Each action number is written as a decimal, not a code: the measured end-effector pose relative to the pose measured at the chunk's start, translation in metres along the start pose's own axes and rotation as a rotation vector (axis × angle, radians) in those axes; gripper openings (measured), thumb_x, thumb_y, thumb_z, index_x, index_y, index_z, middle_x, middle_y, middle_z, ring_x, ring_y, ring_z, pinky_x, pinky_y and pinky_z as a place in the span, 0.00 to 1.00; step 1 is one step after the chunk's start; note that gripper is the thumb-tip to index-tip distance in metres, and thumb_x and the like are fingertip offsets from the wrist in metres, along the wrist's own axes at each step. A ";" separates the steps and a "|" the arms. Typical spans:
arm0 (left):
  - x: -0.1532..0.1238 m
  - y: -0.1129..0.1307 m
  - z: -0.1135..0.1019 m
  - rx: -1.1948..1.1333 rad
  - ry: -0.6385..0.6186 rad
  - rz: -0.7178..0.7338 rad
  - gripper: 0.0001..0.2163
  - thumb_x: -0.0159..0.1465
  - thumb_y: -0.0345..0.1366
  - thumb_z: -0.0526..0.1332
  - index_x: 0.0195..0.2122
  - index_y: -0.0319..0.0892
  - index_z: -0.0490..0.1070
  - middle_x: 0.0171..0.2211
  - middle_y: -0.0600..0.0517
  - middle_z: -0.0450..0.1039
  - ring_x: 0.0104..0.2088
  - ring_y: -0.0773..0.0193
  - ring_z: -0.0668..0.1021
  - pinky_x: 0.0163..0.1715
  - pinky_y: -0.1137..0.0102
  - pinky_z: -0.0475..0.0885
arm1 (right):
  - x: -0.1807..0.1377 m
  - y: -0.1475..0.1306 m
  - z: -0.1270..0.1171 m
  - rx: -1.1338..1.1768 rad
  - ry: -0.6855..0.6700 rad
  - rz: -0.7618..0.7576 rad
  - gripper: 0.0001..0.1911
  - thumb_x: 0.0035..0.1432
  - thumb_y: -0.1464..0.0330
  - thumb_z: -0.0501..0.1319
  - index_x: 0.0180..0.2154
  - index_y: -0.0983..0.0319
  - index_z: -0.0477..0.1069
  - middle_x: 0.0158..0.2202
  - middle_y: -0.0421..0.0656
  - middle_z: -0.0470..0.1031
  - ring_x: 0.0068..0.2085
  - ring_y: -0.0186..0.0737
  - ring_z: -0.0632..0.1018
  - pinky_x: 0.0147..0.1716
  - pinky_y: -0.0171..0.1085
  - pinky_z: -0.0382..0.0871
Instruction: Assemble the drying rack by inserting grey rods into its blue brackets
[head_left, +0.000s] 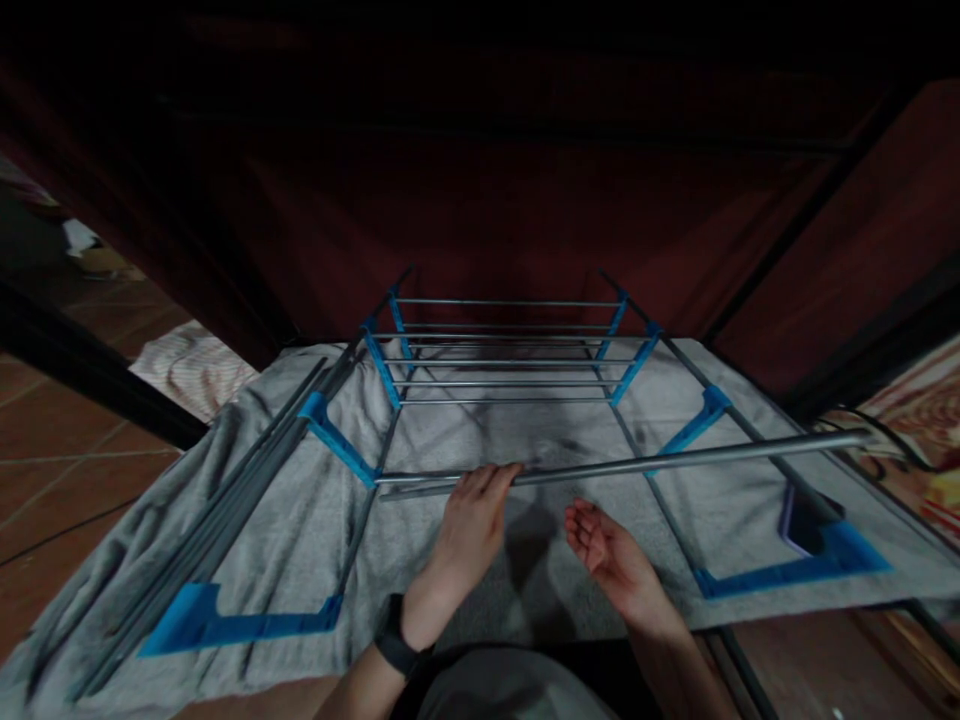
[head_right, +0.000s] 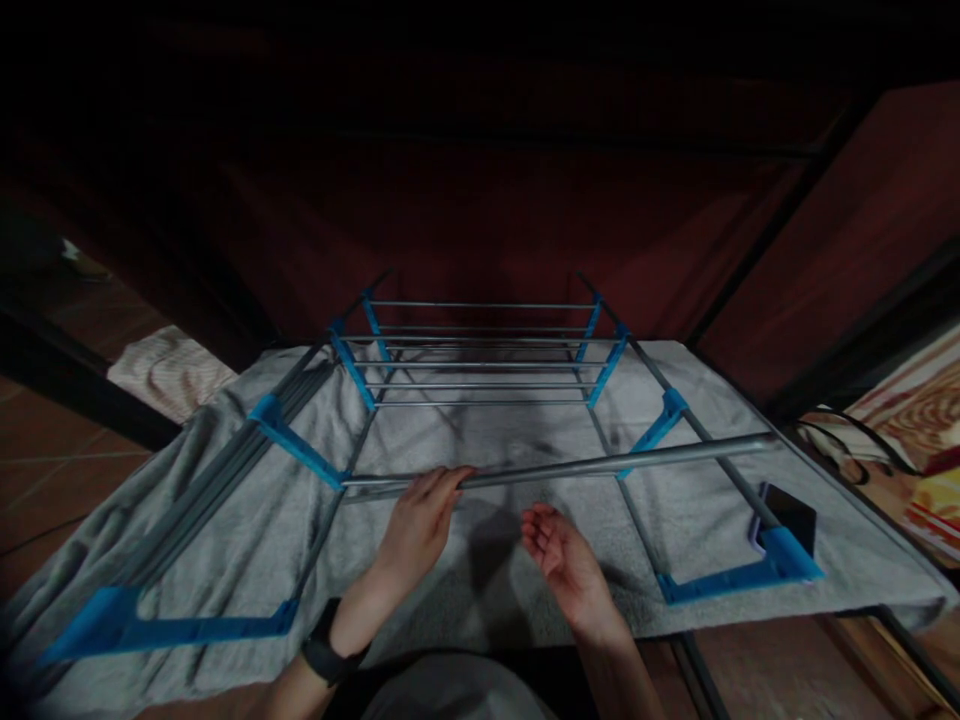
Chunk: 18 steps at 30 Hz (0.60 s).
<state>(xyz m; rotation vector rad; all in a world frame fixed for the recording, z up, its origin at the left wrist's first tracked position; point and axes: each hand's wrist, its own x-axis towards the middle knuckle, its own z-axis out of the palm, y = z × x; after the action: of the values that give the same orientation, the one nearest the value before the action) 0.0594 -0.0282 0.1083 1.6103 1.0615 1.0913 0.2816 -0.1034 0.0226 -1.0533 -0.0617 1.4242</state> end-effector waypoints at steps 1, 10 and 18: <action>-0.002 -0.007 0.001 -0.010 0.002 -0.041 0.21 0.62 0.21 0.66 0.49 0.53 0.87 0.44 0.45 0.84 0.50 0.44 0.80 0.72 0.55 0.62 | 0.001 0.000 -0.003 -0.004 0.011 -0.010 0.14 0.47 0.68 0.77 0.38 0.59 0.81 0.37 0.42 0.86 0.38 0.38 0.85 0.41 0.37 0.82; -0.016 -0.055 0.007 0.650 -0.248 -0.024 0.31 0.64 0.16 0.52 0.62 0.45 0.80 0.57 0.43 0.83 0.61 0.49 0.81 0.72 0.48 0.67 | 0.015 0.000 -0.028 -0.019 0.046 -0.094 0.16 0.43 0.64 0.80 0.36 0.55 0.82 0.43 0.44 0.88 0.45 0.45 0.87 0.45 0.41 0.83; -0.021 -0.082 0.008 1.110 -0.411 0.110 0.33 0.67 0.18 0.48 0.69 0.45 0.74 0.60 0.42 0.82 0.60 0.51 0.82 0.67 0.53 0.73 | 0.028 -0.005 -0.044 0.008 0.060 -0.167 0.18 0.44 0.63 0.80 0.39 0.54 0.84 0.43 0.42 0.87 0.47 0.44 0.86 0.52 0.44 0.84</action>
<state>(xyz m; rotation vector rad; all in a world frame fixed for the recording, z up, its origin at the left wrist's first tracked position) 0.0490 -0.0305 0.0244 2.6157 1.3833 0.1136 0.3186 -0.1038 -0.0147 -1.0580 -0.0981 1.2409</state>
